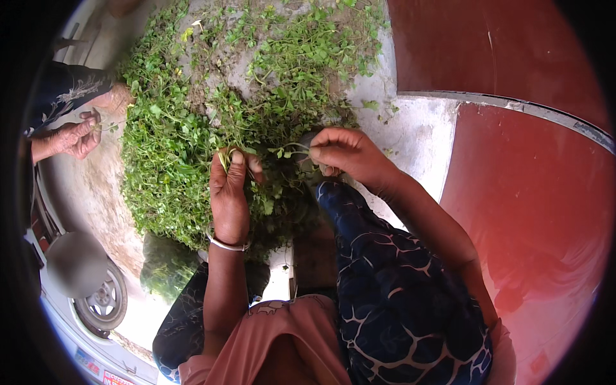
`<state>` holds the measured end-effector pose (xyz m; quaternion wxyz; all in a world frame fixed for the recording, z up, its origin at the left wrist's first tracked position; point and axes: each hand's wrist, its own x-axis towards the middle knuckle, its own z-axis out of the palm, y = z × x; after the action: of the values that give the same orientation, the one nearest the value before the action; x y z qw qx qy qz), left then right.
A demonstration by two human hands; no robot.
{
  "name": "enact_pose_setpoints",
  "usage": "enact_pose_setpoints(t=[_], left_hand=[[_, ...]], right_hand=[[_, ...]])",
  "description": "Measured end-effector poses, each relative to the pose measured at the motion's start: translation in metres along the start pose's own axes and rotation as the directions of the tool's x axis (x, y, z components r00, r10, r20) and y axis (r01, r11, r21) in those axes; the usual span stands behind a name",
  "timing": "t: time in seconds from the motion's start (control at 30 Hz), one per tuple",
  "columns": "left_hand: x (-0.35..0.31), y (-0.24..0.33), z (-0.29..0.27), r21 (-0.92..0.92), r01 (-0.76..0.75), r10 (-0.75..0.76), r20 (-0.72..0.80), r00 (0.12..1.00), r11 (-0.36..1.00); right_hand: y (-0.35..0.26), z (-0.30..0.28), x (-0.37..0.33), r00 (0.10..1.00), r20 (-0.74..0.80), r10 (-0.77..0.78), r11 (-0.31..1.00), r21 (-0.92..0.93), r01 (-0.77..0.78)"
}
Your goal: The person sits on the floor and sorts through a large pile of green herbs, picking up bunches and separating leaves from stems by hand. Another person works alongside, also sorting the herbs.
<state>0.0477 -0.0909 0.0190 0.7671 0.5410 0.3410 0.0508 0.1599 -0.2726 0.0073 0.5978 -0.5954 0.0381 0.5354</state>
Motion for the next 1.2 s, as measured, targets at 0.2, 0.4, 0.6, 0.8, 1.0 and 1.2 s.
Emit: enact_pose_setpoints(t=[0.2,0.4,0.6,0.8,1.0,1.2], left_hand=[[0.003,-0.003,-0.007,0.06,-0.016,0.022,-0.089,0.996,0.998],[-0.003,-0.004,0.002,-0.027,0.075,-0.075,-0.005,0.997,0.997],[-0.004,-0.013,0.007,-0.097,0.12,-0.109,0.106,0.988,0.988],[-0.005,-0.005,0.007,-0.197,0.257,-0.232,0.142,0.962,0.946],[-0.005,-0.007,0.012,-0.408,0.332,-0.288,0.167,0.943,0.851],[-0.008,0.0,0.019,-0.362,0.441,-0.401,0.184,0.897,0.821]], right_hand=[[0.002,0.002,0.017,0.821,0.167,-0.546,0.329,-0.858,0.393],[-0.023,0.006,0.057,0.724,0.157,-0.671,-0.037,-0.983,0.179],[-0.012,0.005,0.074,0.835,0.252,-0.489,-0.14,-0.968,0.21],[-0.061,-0.004,0.004,0.909,-0.131,-0.397,0.904,-0.227,0.362],[-0.062,-0.015,0.003,0.892,-0.15,-0.426,0.903,-0.007,0.43],[-0.036,0.001,0.005,0.963,0.045,-0.264,0.937,0.248,0.246]])
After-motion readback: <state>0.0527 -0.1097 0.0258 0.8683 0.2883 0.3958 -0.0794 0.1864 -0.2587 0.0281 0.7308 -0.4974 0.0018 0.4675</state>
